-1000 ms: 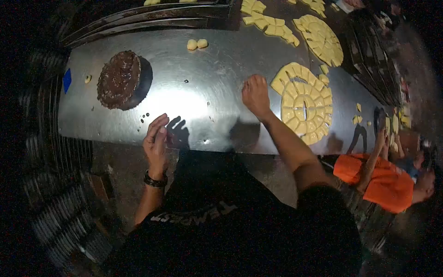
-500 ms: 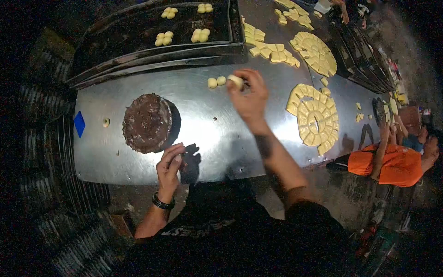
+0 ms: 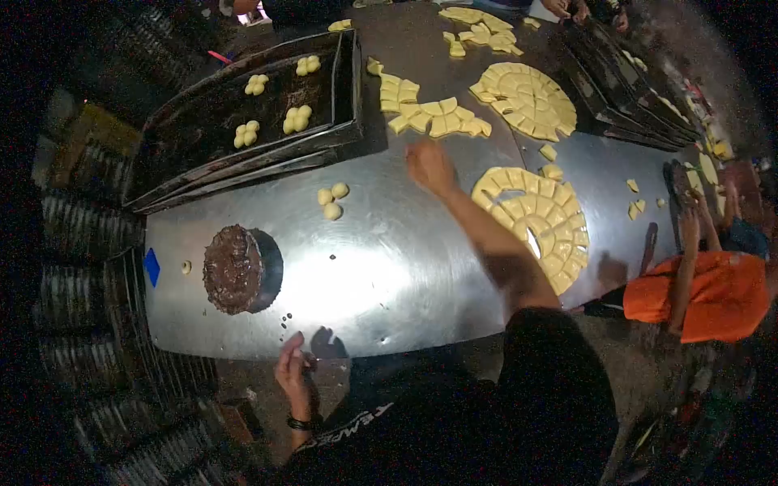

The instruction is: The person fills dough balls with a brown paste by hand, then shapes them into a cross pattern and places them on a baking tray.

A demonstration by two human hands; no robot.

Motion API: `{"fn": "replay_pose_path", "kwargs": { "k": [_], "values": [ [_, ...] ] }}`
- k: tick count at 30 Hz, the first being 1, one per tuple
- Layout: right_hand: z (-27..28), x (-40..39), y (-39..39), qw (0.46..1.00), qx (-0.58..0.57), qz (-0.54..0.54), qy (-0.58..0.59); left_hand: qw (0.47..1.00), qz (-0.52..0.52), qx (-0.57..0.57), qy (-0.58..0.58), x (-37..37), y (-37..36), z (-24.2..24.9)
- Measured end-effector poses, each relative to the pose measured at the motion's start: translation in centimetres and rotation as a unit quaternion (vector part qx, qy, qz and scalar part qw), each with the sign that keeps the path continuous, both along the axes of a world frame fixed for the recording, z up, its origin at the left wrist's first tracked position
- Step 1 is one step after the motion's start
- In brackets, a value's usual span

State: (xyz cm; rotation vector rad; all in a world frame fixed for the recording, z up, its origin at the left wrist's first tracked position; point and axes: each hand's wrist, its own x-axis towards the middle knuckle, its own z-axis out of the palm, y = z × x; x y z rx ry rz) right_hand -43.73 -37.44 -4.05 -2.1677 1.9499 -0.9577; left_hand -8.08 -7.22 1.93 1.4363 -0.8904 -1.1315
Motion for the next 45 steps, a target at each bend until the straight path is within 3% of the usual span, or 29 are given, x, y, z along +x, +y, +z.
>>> {"fn": "replay_pose_path", "kwargs": {
  "k": [2, 3, 4, 5, 8, 9, 12, 14, 15, 16, 17, 18, 19, 21, 23, 25, 28, 31, 33, 34, 35, 36, 37, 40, 43, 45],
  "values": [
    [1.3, -1.0, -5.0, 0.991, -0.066, 0.098, 0.064, 0.999, 0.031, 0.014, 0.022, -2.9, 1.8, -0.2],
    [2.0, -1.0, -7.1, 0.983, -0.001, 0.129, 0.129, 0.999, 0.035, 0.020, -0.007, -4.6, 2.2, 1.0],
    [-0.7, -1.4, -10.5, 0.978, -0.042, 0.170, 0.113, 0.999, 0.044, 0.023, -0.007, -5.6, 2.6, 1.8],
    [-0.4, -1.4, -11.4, 0.965, 0.040, 0.189, 0.179, 0.998, 0.058, 0.027, -0.005, -6.5, 3.1, 2.3],
    [-2.9, -2.8, -15.8, 0.923, 0.043, 0.267, 0.274, 0.994, 0.093, 0.050, -0.038, -7.8, 3.7, 3.4],
    [-3.2, -2.8, -16.0, 0.948, 0.113, 0.211, 0.209, 0.994, 0.091, 0.033, -0.046, -7.8, 3.6, 3.3],
    [3.0, -2.5, -8.9, 0.929, 0.000, 0.327, 0.173, 0.992, 0.085, 0.008, -0.097, -8.0, 2.1, 2.3],
    [4.8, -0.8, -3.4, 0.950, 0.102, 0.293, 0.034, 0.992, 0.082, -0.023, -0.097, -8.7, -0.3, 2.5],
    [3.1, 0.5, -0.1, 0.944, 0.152, 0.262, -0.130, 0.991, 0.103, -0.053, -0.060, -9.3, -1.4, 1.7],
    [4.2, 2.9, 4.0, 0.902, 0.266, 0.231, -0.250, 0.986, 0.113, -0.039, -0.115, -9.8, -2.5, 1.6],
    [4.9, 5.2, 8.2, 0.857, 0.283, 0.261, -0.344, 0.987, 0.149, -0.058, 0.002, -10.8, -3.7, 1.7],
    [5.6, 7.5, 12.1, 0.821, 0.328, 0.253, -0.394, 0.981, 0.169, -0.096, -0.016, -11.2, -4.7, 0.6],
    [5.5, 9.6, 15.3, 0.817, 0.336, 0.252, -0.395, 0.971, 0.202, -0.128, 0.022, -11.9, -5.5, 0.6],
    [6.6, 13.0, 20.2, 0.675, 0.392, 0.282, -0.558, 0.958, 0.207, -0.189, 0.059, -11.4, -5.6, 1.4],
    [9.5, 13.9, 20.6, 0.570, 0.495, 0.277, -0.595, 0.963, 0.183, -0.176, 0.087, -9.2, -4.7, 2.1],
    [9.8, 14.9, 20.6, 0.449, 0.596, 0.266, -0.610, 0.971, 0.143, -0.191, 0.018, -7.3, -3.7, 1.1],
    [11.9, 17.9, 20.0, 0.448, 0.706, 0.280, -0.472, 0.971, 0.078, -0.208, -0.087, -3.6, -3.3, -0.4],
    [11.9, 22.6, 19.2, 0.430, 0.741, 0.316, -0.407, 0.978, 0.054, -0.198, -0.030, 0.2, -3.1, -2.4],
    [10.2, 26.3, 17.6, 0.412, 0.743, 0.327, -0.414, 0.975, 0.123, -0.185, 0.026, 2.9, -3.4, -3.7],
    [10.3, 28.3, 16.6, 0.522, 0.712, 0.356, -0.307, 0.963, 0.169, -0.171, 0.123, 4.2, -3.7, -4.7],
    [10.4, 30.8, 16.1, 0.620, 0.594, 0.430, -0.279, 0.959, 0.188, -0.150, 0.151, 6.2, -3.8, -4.6],
    [10.7, 32.8, 14.9, 0.730, 0.449, 0.485, -0.176, 0.959, 0.199, -0.138, 0.148, 8.2, -3.7, -4.7],
    [10.8, 34.5, 13.7, 0.802, 0.287, 0.519, -0.064, 0.959, 0.209, -0.122, 0.145, 9.7, -3.5, -4.6],
    [8.4, 38.5, 10.5, 0.839, 0.155, 0.503, 0.135, 0.956, 0.220, -0.076, 0.179, 13.5, -2.1, -3.9],
    [8.1, 41.1, 10.3, 0.857, 0.235, 0.416, 0.193, 0.952, 0.205, -0.059, 0.222, 16.1, -0.8, -4.3],
    [8.0, 40.9, 8.6, 0.814, 0.438, 0.380, 0.045, 0.939, 0.224, -0.062, 0.254, 16.8, -0.5, -4.2]
  ]
}}
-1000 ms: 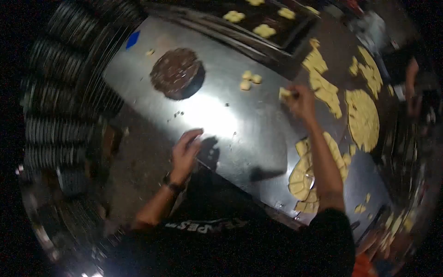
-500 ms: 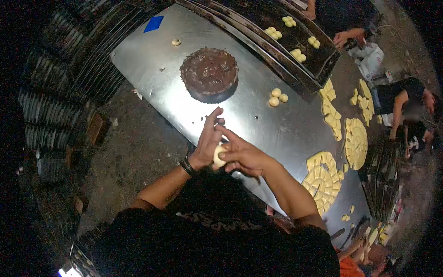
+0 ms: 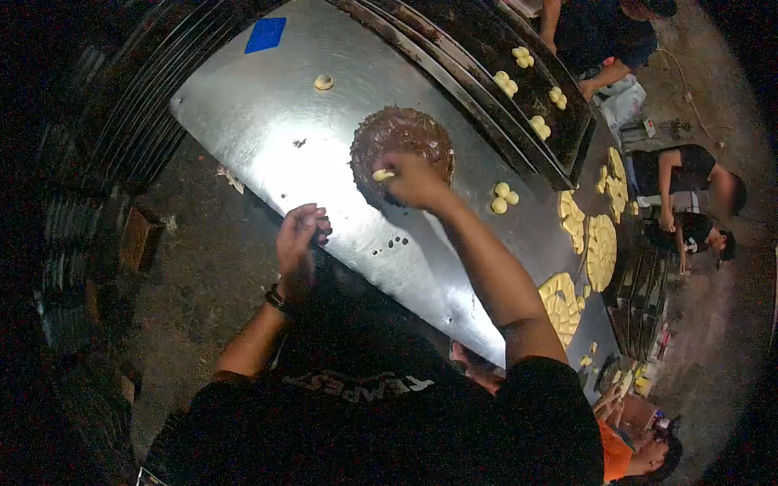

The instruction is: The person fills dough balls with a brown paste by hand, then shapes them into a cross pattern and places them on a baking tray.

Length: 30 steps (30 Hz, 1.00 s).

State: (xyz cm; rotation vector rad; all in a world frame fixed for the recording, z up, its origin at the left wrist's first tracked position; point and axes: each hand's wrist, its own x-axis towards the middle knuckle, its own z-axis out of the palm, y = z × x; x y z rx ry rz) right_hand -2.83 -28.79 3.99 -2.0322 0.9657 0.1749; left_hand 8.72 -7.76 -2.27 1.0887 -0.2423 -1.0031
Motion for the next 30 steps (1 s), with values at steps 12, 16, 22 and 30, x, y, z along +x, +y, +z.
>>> {"fn": "replay_pose_path", "kwargs": {
  "k": [12, 16, 22, 30],
  "values": [
    [0.5, -10.1, 6.0, 0.580, 0.618, -0.232, -0.477, 0.958, -0.283, -0.041, 0.031, -3.7, -5.4, 6.0],
    [-1.1, -15.9, 8.9, 0.561, 0.598, -0.261, -0.510, 0.950, -0.302, -0.058, -0.060, -10.3, -5.4, 6.4],
    [-4.2, -25.9, 14.3, 0.579, 0.545, -0.377, -0.475, 0.945, -0.307, 0.034, 0.108, -18.2, -3.2, 3.2],
    [-4.0, -30.7, 14.8, 0.918, 0.073, -0.274, -0.277, 0.949, -0.291, 0.004, -0.116, -25.3, -0.3, 2.2]
  ]
}}
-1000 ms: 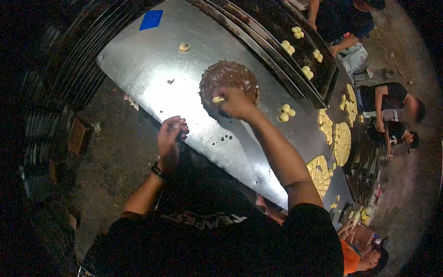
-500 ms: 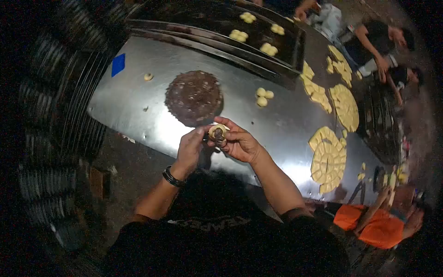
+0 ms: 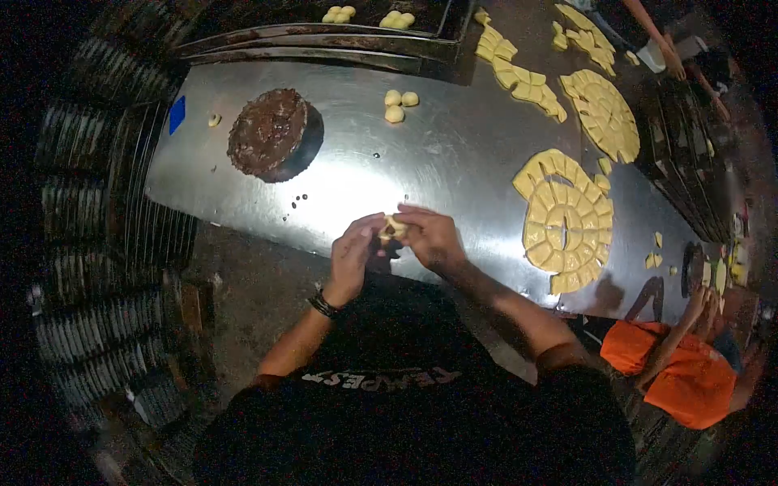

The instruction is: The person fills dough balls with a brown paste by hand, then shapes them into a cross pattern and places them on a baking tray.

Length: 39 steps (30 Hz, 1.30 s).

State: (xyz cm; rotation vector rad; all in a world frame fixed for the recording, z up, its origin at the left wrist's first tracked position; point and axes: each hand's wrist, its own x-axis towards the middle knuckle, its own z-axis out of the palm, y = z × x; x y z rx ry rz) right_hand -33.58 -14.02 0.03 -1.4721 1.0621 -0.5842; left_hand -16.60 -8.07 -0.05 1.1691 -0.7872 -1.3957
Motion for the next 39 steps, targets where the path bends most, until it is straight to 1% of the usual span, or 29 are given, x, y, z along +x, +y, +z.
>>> {"fn": "replay_pose_path", "kwargs": {
  "k": [1, 2, 4, 5, 6, 7, 8, 10, 11, 12, 14, 15, 16, 17, 18, 19, 20, 21, 22, 23, 25, 26, 28, 30, 32, 33, 36, 38, 39],
  "values": [
    [0.4, 0.3, -0.4, 0.986, -0.162, 0.028, 0.039, 0.995, 0.002, -0.064, -0.072, -0.1, -0.2, -0.2],
    [1.9, 1.0, -1.1, 0.980, -0.191, 0.041, 0.048, 0.981, 0.001, -0.128, -0.145, 0.0, -0.3, -0.2],
    [3.8, 2.1, -2.3, 0.964, -0.250, 0.058, 0.065, 0.988, -0.003, -0.109, -0.111, 0.5, -0.4, 0.9],
    [3.4, 2.3, -3.1, 0.961, -0.256, 0.079, 0.065, 0.989, -0.008, -0.109, -0.103, 1.0, -0.5, 1.1],
    [3.4, 2.6, -3.2, 0.972, -0.219, 0.056, 0.061, 0.989, -0.013, -0.110, -0.095, 1.6, -0.8, 1.2],
    [3.4, 3.1, -3.3, 0.981, -0.182, 0.034, 0.056, 0.994, -0.022, -0.108, -0.021, 1.9, -1.1, 1.2],
    [3.5, 3.8, -3.4, 0.988, -0.145, 0.013, 0.051, 0.988, -0.011, -0.145, -0.046, 2.2, -1.4, 0.9],
    [3.7, 5.5, -2.8, 0.982, -0.185, -0.041, 0.014, 0.971, 0.009, -0.220, -0.093, 2.7, -2.4, 0.3],
    [3.9, 6.3, -2.3, 0.975, -0.212, -0.060, -0.012, 0.966, -0.017, -0.228, -0.123, 3.2, -2.6, 1.5],
    [4.1, 7.0, -1.8, 0.968, -0.236, -0.079, -0.034, 0.964, -0.043, -0.235, -0.119, 3.8, -2.6, 2.2],
    [2.9, 6.7, -1.6, 0.951, -0.294, -0.095, 0.029, 0.943, -0.113, -0.250, -0.188, 5.5, -3.1, 1.5],
    [2.0, 6.4, -1.5, 0.935, -0.332, -0.108, 0.060, 0.933, -0.136, -0.266, -0.201, 6.0, -3.6, 1.1],
    [1.4, 5.7, -1.1, 0.918, -0.365, -0.121, 0.096, 0.941, -0.181, -0.225, -0.175, 6.6, -3.7, 1.0],
    [2.2, 4.7, -0.7, 0.879, -0.425, -0.141, 0.165, 0.944, -0.232, -0.183, -0.145, 7.2, -3.6, 1.1],
    [0.3, 2.6, 0.5, 0.870, -0.373, -0.201, 0.254, 0.941, -0.287, -0.142, -0.111, 7.5, -3.8, 1.1],
    [-4.4, -1.1, 2.2, 0.944, -0.110, -0.311, -0.020, 0.948, -0.275, -0.122, -0.101, 7.7, -3.8, 1.1],
    [-7.7, -4.2, 4.9, 0.855, 0.156, -0.391, -0.304, 0.958, -0.245, -0.137, -0.067, 7.9, -3.9, -0.1],
    [-6.6, -4.1, 5.4, 0.938, 0.044, -0.301, -0.166, 0.971, -0.219, -0.094, -0.022, 8.2, -4.1, 0.2],
    [-5.2, -3.8, 6.0, 0.969, -0.107, -0.221, 0.022, 0.971, -0.236, -0.048, -0.013, 8.6, -4.4, 1.0],
    [-3.7, -3.4, 6.6, 0.938, -0.250, -0.178, 0.158, 0.969, -0.229, -0.079, -0.042, 8.5, -4.8, 0.9],
    [-0.7, -3.9, 3.3, 0.939, -0.163, -0.039, 0.300, 0.969, -0.235, -0.069, -0.029, 8.0, -5.2, 1.5],
    [2.5, -3.2, 0.3, 0.939, -0.052, 0.071, 0.332, 0.970, -0.233, -0.066, -0.022, 7.7, -5.3, 1.9],
    [0.8, -2.8, -2.0, 0.911, -0.224, -0.051, 0.343, 0.969, -0.229, -0.074, -0.054, 7.0, -5.7, 2.9],
    [-2.2, -1.8, -3.7, 0.898, -0.351, -0.141, 0.225, 0.976, -0.200, -0.059, -0.067, 6.2, -5.0, 3.2],
    [-4.7, -1.5, -1.8, 0.865, -0.395, -0.049, 0.305, 0.982, -0.169, -0.034, -0.072, 5.8, -4.5, 3.2],
    [-4.6, -2.1, -0.7, 0.877, -0.343, 0.059, 0.331, 0.986, -0.141, -0.037, -0.077, 5.7, -3.9, 3.0],
    [-6.1, -8.6, -1.2, 0.864, -0.448, 0.153, 0.173, 0.995, -0.041, 0.002, -0.095, 5.7, -1.6, 2.9],
    [-5.1, -10.9, -4.0, 0.860, -0.424, 0.131, 0.252, 0.993, 0.023, 0.015, -0.113, 5.5, 0.0, 2.4],
    [-5.7, -10.5, -5.5, 0.860, -0.436, 0.076, 0.254, 0.992, 0.049, 0.033, -0.109, 5.3, 1.2, 2.2]
  ]
}}
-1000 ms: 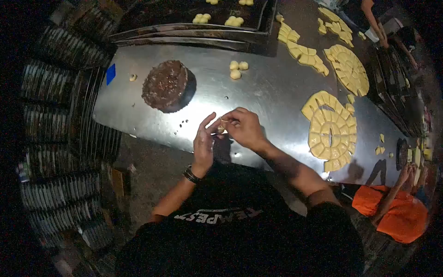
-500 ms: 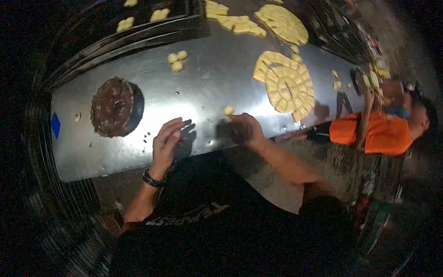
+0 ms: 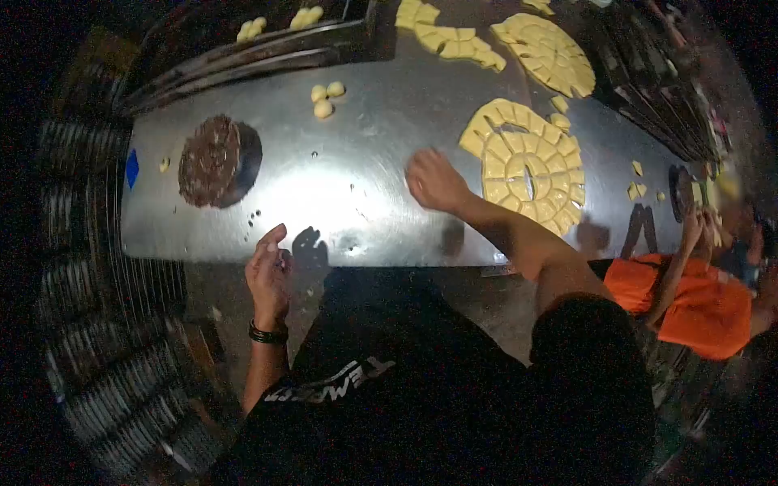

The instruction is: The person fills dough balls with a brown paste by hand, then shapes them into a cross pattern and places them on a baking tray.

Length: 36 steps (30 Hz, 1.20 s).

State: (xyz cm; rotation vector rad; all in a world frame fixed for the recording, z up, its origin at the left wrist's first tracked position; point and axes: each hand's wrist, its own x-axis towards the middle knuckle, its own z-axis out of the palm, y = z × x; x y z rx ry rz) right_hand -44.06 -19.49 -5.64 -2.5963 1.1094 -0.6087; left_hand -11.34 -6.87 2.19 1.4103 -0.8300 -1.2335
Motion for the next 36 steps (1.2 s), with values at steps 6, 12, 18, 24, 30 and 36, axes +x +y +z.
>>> {"fn": "replay_pose_path", "kwargs": {
  "k": [6, 12, 18, 24, 30, 36],
  "values": [
    [-1.0, 4.7, 1.2, 0.995, 0.038, -0.089, -0.022, 0.997, 0.020, 0.068, 0.031, -2.7, 2.7, -1.0],
    [-0.9, 0.9, -0.6, 0.991, -0.081, -0.092, -0.045, 0.999, -0.026, -0.008, 0.041, -1.6, -0.4, -0.8],
    [0.5, 4.1, 3.5, 0.962, 0.061, -0.264, -0.024, 0.989, -0.119, 0.043, 0.076, 3.3, -3.2, -0.4],
    [4.4, 7.6, -4.5, 0.678, 0.442, -0.413, -0.418, 0.984, -0.168, -0.002, 0.054, 8.8, -7.2, -1.0],
    [2.0, 14.8, -14.8, 0.646, 0.426, -0.440, -0.456, 0.974, -0.218, -0.052, 0.020, 9.6, -10.1, 1.5],
    [1.8, 12.7, -17.3, 0.837, 0.388, -0.334, -0.194, 0.976, -0.193, -0.080, -0.054, 7.9, -11.5, 0.2]
  ]
}}
